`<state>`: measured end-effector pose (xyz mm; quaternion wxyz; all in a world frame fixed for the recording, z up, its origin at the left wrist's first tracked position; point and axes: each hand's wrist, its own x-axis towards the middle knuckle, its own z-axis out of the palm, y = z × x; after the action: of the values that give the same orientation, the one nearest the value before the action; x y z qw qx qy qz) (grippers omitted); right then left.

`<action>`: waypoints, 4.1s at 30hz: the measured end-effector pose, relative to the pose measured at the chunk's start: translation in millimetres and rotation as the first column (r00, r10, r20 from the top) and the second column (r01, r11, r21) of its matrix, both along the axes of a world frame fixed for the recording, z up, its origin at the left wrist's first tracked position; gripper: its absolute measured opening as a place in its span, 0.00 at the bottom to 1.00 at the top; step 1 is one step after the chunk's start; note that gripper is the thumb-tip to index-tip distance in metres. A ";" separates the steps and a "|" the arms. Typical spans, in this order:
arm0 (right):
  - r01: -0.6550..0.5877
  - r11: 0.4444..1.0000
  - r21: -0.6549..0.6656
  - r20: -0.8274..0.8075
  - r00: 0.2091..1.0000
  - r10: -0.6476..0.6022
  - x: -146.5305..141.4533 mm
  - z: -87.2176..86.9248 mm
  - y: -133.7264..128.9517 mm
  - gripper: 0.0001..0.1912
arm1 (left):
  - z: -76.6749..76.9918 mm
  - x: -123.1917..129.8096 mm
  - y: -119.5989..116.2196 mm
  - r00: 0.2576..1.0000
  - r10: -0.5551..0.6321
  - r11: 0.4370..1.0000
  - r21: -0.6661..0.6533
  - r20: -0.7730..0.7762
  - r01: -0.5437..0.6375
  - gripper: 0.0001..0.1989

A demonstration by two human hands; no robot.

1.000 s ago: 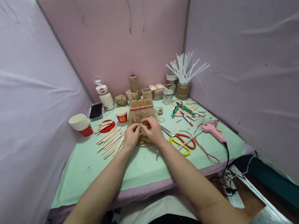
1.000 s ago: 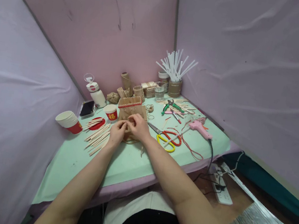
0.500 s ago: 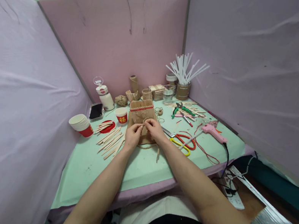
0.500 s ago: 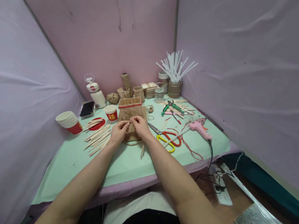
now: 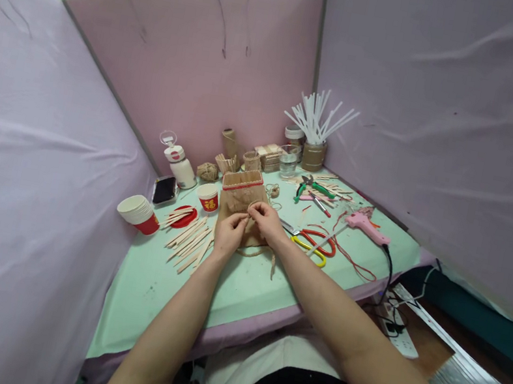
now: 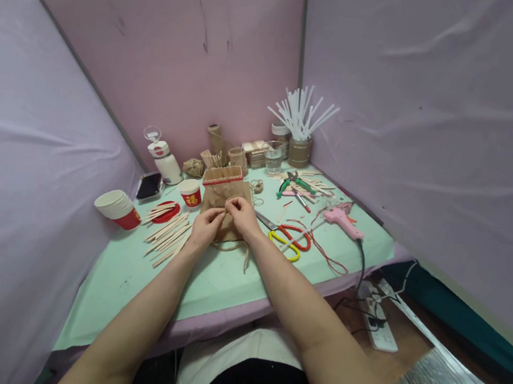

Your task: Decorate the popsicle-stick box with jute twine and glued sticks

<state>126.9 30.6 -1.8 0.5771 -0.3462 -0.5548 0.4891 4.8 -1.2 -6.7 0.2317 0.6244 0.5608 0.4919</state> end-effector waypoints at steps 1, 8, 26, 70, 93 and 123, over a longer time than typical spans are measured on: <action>0.006 1.000 0.016 -0.003 1.000 -0.006 0.0 0.0 0.4 0.07 | 0.3 0.1 0.0 1.000 -0.004 1.000 -0.002 0.001 0.004 0.11; 0.003 0.999 0.036 -0.041 0.999 -0.002 -1.8 -1.0 2.0 0.06 | 2.2 1.5 -0.6 0.999 -0.016 1.000 -0.024 0.045 0.017 0.12; -0.022 0.999 -0.037 -0.083 0.996 0.019 -0.8 -0.6 0.7 0.10 | 7.2 2.4 -3.6 0.978 0.054 0.998 -0.019 0.200 -0.051 0.12; 0.099 0.954 0.282 0.334 0.922 -0.194 -3.1 -7.4 -1.4 0.05 | 4.3 -2.9 1.4 0.958 0.096 0.995 -0.037 0.269 -0.090 0.09; -0.028 0.939 0.343 0.357 0.928 -0.103 -2.6 5.0 -14.5 0.04 | 19.1 -12.9 2.9 0.359 0.189 0.759 -0.368 0.914 0.537 0.04; 0.052 0.958 0.281 0.343 0.927 -0.151 -2.2 -3.0 -4.5 0.07 | 13.9 -4.7 -2.0 0.608 0.001 0.914 -0.247 0.794 0.321 0.12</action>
<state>124.7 26.1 -4.8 0.5317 -0.3777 -0.6931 0.3072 0.0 -3.2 7.2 0.6073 0.3427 0.4261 0.5763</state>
